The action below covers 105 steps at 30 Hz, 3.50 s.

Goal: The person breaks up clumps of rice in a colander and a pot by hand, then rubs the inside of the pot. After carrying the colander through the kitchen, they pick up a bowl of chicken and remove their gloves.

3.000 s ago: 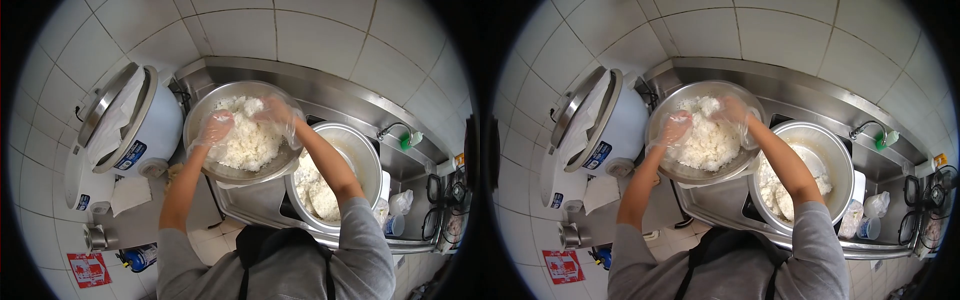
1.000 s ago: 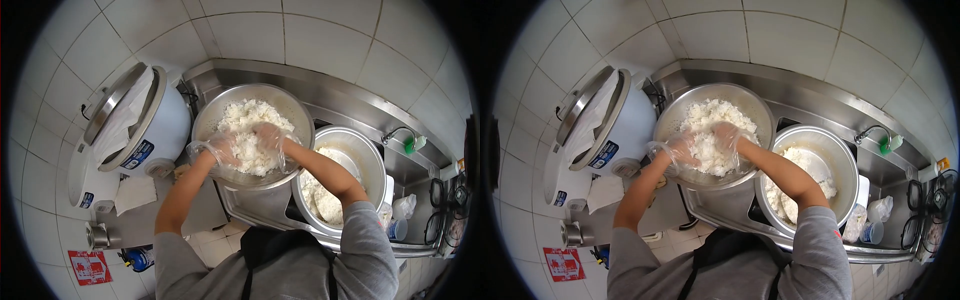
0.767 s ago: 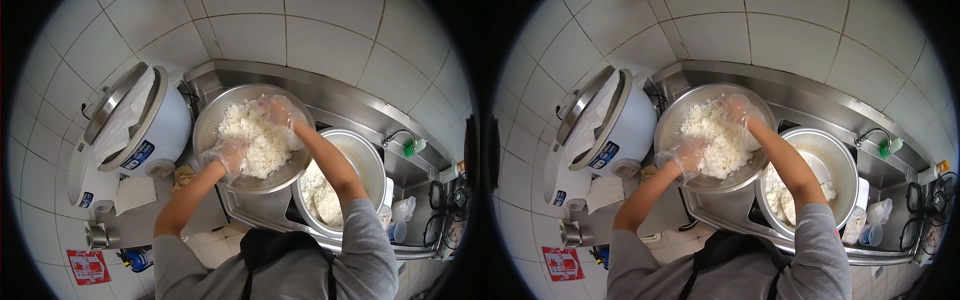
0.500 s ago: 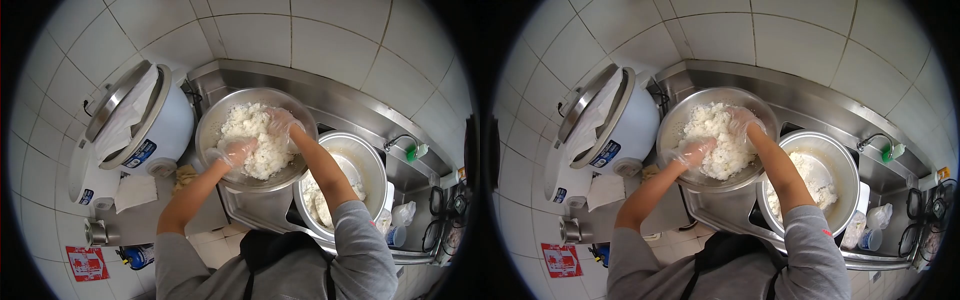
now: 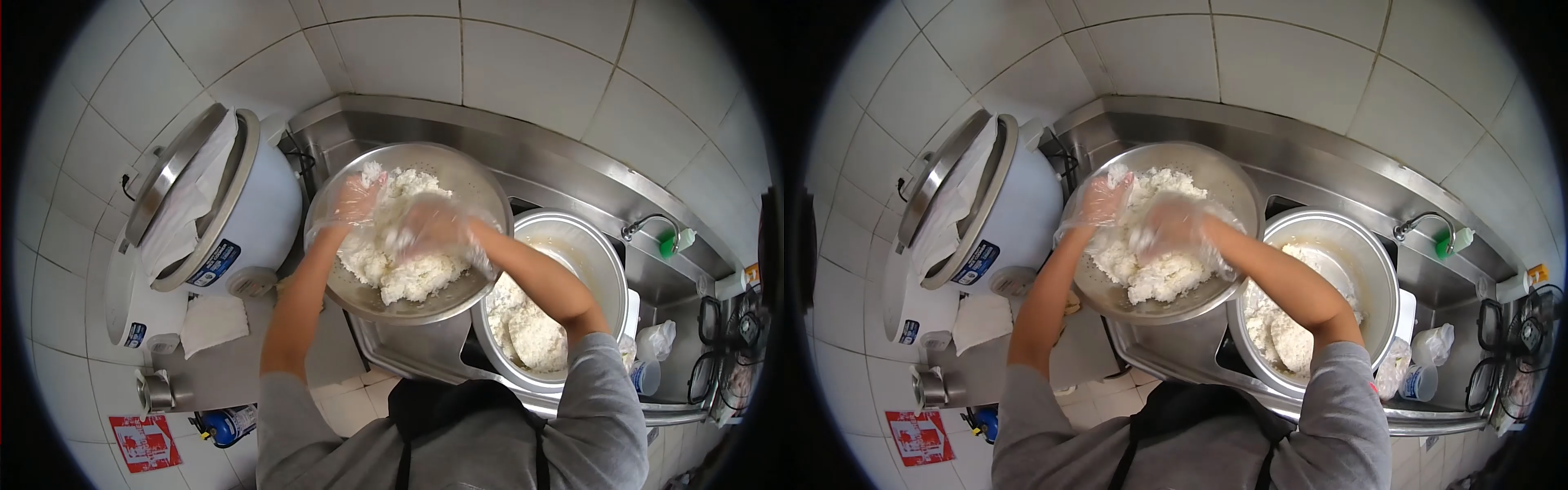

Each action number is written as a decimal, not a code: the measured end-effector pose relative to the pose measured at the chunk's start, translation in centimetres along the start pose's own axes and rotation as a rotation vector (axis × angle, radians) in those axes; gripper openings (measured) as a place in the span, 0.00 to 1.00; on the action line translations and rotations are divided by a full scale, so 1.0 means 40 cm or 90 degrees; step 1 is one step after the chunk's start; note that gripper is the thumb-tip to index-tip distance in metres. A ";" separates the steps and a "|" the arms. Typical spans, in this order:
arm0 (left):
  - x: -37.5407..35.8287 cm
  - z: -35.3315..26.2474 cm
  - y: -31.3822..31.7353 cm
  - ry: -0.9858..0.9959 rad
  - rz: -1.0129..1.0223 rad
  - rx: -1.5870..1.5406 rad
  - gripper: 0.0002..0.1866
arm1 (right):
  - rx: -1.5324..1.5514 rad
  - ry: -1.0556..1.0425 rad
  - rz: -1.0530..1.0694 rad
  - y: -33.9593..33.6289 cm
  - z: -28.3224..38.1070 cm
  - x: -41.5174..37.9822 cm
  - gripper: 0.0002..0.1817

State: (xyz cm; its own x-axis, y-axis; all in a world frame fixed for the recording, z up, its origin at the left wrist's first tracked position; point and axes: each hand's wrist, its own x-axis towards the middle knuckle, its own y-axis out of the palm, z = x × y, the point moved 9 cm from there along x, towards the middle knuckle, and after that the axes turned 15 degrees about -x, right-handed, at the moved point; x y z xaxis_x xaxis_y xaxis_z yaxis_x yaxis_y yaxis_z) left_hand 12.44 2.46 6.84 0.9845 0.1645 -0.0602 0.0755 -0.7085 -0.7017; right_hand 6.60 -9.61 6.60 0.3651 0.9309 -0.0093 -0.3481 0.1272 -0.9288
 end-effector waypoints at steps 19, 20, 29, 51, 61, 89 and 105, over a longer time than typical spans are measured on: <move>0.119 0.071 0.199 0.166 0.151 0.332 0.38 | -0.169 0.075 -0.162 0.117 0.098 0.047 0.24; 0.132 0.098 0.199 0.170 0.150 0.331 0.38 | -0.173 0.077 -0.163 0.087 0.092 0.034 0.24; 0.081 0.105 0.086 0.014 0.053 0.137 0.30 | -0.039 0.289 0.076 0.016 -0.209 -0.060 0.36; -0.320 -0.048 0.373 0.427 0.427 0.240 0.31 | -0.056 0.149 -0.266 -0.074 -0.185 -0.053 0.30; -0.257 -0.032 0.365 0.474 0.340 0.042 0.31 | -0.304 0.222 -0.049 0.130 -0.298 0.088 0.27; -0.328 -0.021 0.388 0.473 0.327 0.443 0.30 | -0.199 0.435 0.134 0.137 -0.196 -0.149 0.40; -0.182 -0.097 0.153 0.411 0.113 -0.004 0.27 | 0.324 0.325 -0.228 -0.109 -0.173 -0.238 0.29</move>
State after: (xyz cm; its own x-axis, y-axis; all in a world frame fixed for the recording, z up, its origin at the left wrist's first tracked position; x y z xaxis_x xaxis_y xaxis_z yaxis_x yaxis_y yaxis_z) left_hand 6.34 -5.73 5.75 0.8789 -0.3970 0.2645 -0.0966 -0.6910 -0.7164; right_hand 10.63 -21.39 8.18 0.8361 0.5480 -0.0251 -0.4407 0.6437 -0.6256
